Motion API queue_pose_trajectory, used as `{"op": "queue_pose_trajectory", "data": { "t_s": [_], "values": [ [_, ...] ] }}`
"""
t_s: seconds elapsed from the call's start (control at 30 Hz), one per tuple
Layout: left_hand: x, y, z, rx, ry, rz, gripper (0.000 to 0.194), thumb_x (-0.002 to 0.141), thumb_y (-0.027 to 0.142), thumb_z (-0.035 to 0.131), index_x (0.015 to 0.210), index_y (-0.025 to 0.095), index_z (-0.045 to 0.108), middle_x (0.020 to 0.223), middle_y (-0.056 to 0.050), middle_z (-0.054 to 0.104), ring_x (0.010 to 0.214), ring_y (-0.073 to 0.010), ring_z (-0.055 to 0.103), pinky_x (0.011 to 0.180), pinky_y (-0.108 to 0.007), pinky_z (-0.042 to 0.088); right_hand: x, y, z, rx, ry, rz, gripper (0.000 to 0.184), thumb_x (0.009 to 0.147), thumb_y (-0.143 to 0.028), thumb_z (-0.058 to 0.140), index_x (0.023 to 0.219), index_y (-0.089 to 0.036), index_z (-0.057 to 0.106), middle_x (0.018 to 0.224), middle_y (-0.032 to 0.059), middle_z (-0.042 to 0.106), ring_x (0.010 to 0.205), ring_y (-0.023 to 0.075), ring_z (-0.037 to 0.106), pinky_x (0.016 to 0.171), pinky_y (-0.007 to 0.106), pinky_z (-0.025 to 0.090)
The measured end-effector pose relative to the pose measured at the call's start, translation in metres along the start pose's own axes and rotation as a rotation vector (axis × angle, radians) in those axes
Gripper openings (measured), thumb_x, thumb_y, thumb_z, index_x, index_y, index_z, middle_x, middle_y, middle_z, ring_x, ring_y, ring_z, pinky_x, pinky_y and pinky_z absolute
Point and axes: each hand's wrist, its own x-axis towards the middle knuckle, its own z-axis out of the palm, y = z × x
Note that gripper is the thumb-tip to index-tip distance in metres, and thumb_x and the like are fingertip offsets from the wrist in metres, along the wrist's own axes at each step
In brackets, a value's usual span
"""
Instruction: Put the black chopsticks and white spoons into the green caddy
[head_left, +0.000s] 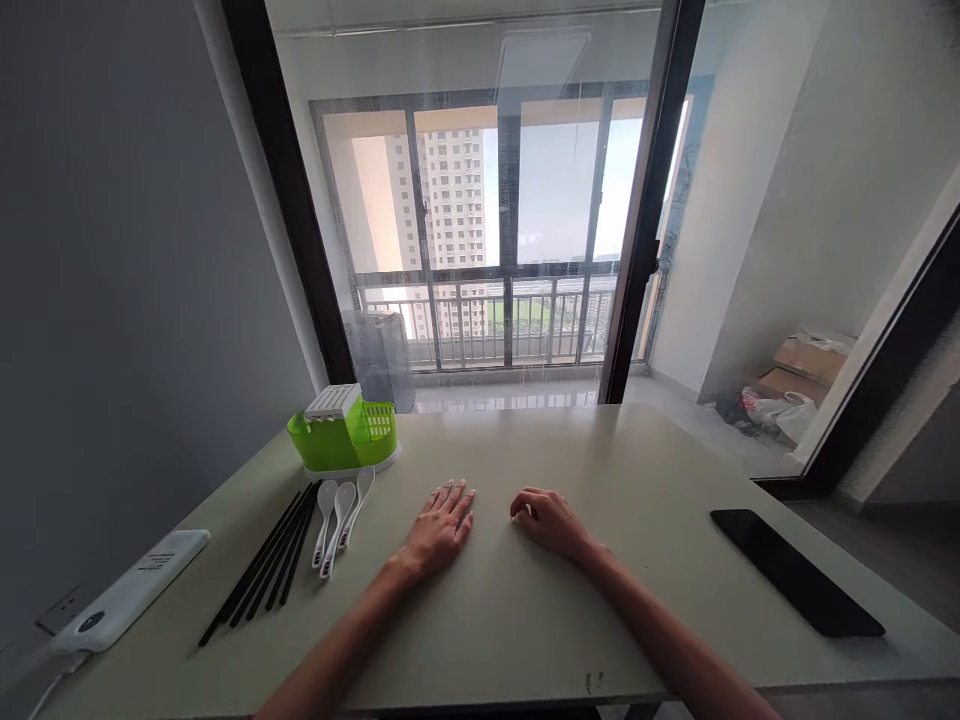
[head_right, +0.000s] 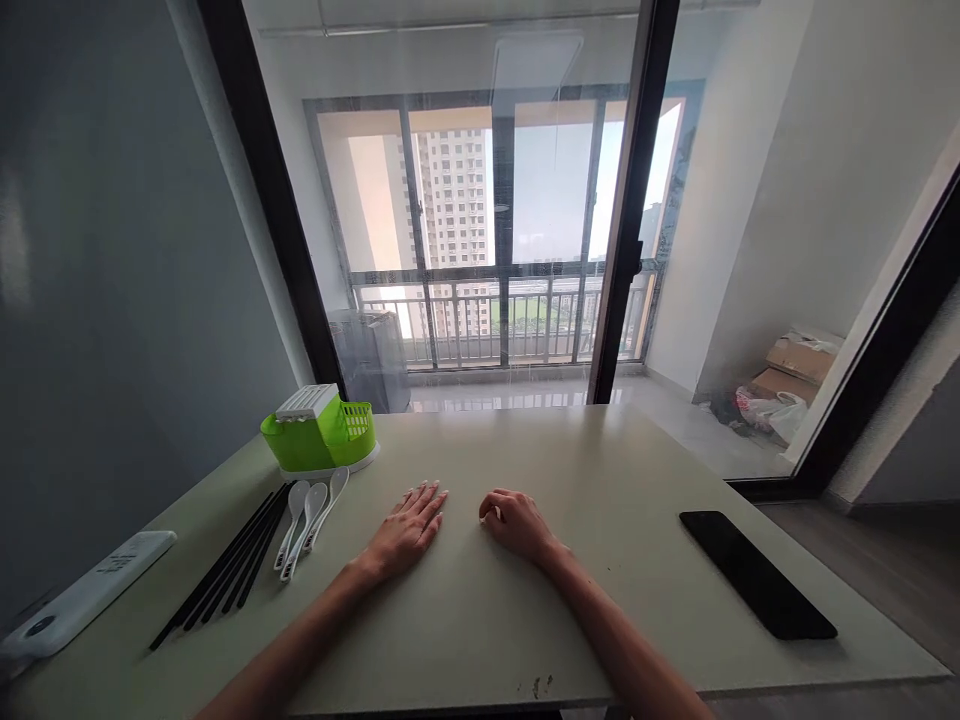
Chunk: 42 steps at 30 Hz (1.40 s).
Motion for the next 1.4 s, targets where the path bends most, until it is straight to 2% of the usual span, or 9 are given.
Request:
{"op": "queue_pose_trajectory", "data": {
  "t_s": [0.4, 0.5, 0.6, 0.73, 0.9, 1.0, 1.1, 1.23, 1.4],
  "values": [
    [-0.051, 0.019, -0.026, 0.080, -0.097, 0.009, 0.058, 0.105, 0.049, 0.027, 0.159, 0.027, 0.033, 0.168, -0.003, 0.022, 0.156, -0.0255, 0.018, 0.128, -0.048, 0.018, 0.001, -0.001, -0.001, -0.009, 0.003, 0.002, 0.026, 0.082, -0.012, 0.050, 0.084, -0.023, 0.075, 0.087, 0.0004, 0.073, 0.069, 0.0133, 0.058, 0.071, 0.025, 0.038],
    [-0.068, 0.013, -0.047, 0.031, -0.119, 0.107, 0.059, 0.104, 0.050, 0.036, 0.158, 0.029, 0.034, 0.165, -0.004, 0.033, 0.153, -0.0259, 0.028, 0.125, -0.045, 0.027, 0.001, -0.001, -0.001, -0.008, 0.003, 0.008, 0.026, 0.081, -0.012, 0.051, 0.083, -0.023, 0.075, 0.087, 0.0001, 0.073, 0.069, 0.0132, 0.058, 0.070, 0.025, 0.038],
    [-0.083, 0.004, -0.076, 0.008, -0.029, 0.101, 0.061, 0.100, 0.046, 0.048, 0.157, 0.032, 0.035, 0.154, -0.004, 0.052, 0.145, -0.0256, 0.043, 0.118, -0.042, 0.039, 0.001, -0.001, -0.002, -0.009, 0.000, 0.014, 0.026, 0.082, -0.013, 0.051, 0.084, -0.023, 0.075, 0.086, -0.0004, 0.072, 0.068, 0.0129, 0.057, 0.070, 0.025, 0.038],
    [-0.100, -0.021, -0.127, 0.072, 0.118, -0.165, 0.058, 0.095, 0.042, 0.052, 0.151, 0.027, 0.046, 0.129, -0.007, 0.068, 0.123, -0.0272, 0.061, 0.110, -0.043, 0.043, 0.000, 0.000, -0.003, -0.011, -0.004, 0.019, 0.025, 0.082, -0.013, 0.052, 0.084, -0.023, 0.074, 0.086, -0.0004, 0.072, 0.070, 0.0132, 0.057, 0.070, 0.025, 0.037],
    [-0.122, -0.073, -0.174, 0.186, 0.100, -0.538, 0.067, 0.084, 0.046, 0.061, 0.145, 0.022, 0.051, 0.130, -0.011, 0.068, 0.125, -0.0346, 0.057, 0.100, -0.041, 0.045, 0.000, 0.001, -0.002, -0.011, -0.002, 0.019, 0.024, 0.082, -0.013, 0.052, 0.083, -0.023, 0.074, 0.086, -0.0007, 0.072, 0.068, 0.0123, 0.056, 0.069, 0.025, 0.036],
    [-0.135, -0.101, -0.178, 0.300, 0.073, -0.639, 0.069, 0.082, 0.048, 0.060, 0.143, 0.016, 0.053, 0.130, -0.016, 0.068, 0.122, -0.0395, 0.060, 0.098, -0.043, 0.045, 0.000, 0.002, -0.002, -0.008, -0.001, 0.014, 0.025, 0.082, -0.012, 0.052, 0.083, -0.024, 0.074, 0.086, -0.0015, 0.072, 0.067, 0.0117, 0.056, 0.069, 0.024, 0.036],
    [-0.141, -0.114, -0.171, 0.371, -0.006, -0.771, 0.077, 0.079, 0.056, 0.060, 0.139, 0.008, 0.054, 0.124, -0.024, 0.070, 0.118, -0.0468, 0.061, 0.096, -0.049, 0.044, 0.000, 0.003, -0.002, -0.007, 0.000, 0.013, 0.025, 0.082, -0.012, 0.052, 0.083, -0.024, 0.074, 0.085, -0.0017, 0.072, 0.067, 0.0116, 0.056, 0.068, 0.024, 0.035],
    [-0.139, -0.115, -0.163, 0.413, -0.079, -0.892, 0.073, 0.077, 0.061, 0.058, 0.125, 0.007, 0.061, 0.113, -0.027, 0.072, 0.115, -0.0493, 0.061, 0.100, -0.056, 0.037, 0.000, 0.004, -0.002, -0.011, -0.001, 0.015, 0.025, 0.083, -0.013, 0.052, 0.083, -0.024, 0.074, 0.085, -0.0018, 0.072, 0.067, 0.0116, 0.056, 0.068, 0.024, 0.035],
    [-0.132, -0.114, -0.164, 0.377, -0.115, -1.010, 0.058, 0.079, 0.056, 0.058, 0.112, 0.008, 0.065, 0.116, -0.029, 0.071, 0.116, -0.0471, 0.061, 0.101, -0.058, 0.034, 0.000, 0.003, -0.002, -0.017, -0.001, 0.024, 0.025, 0.082, -0.013, 0.052, 0.084, -0.024, 0.074, 0.085, -0.0018, 0.072, 0.067, 0.0117, 0.057, 0.068, 0.024, 0.035]
  ]
}}
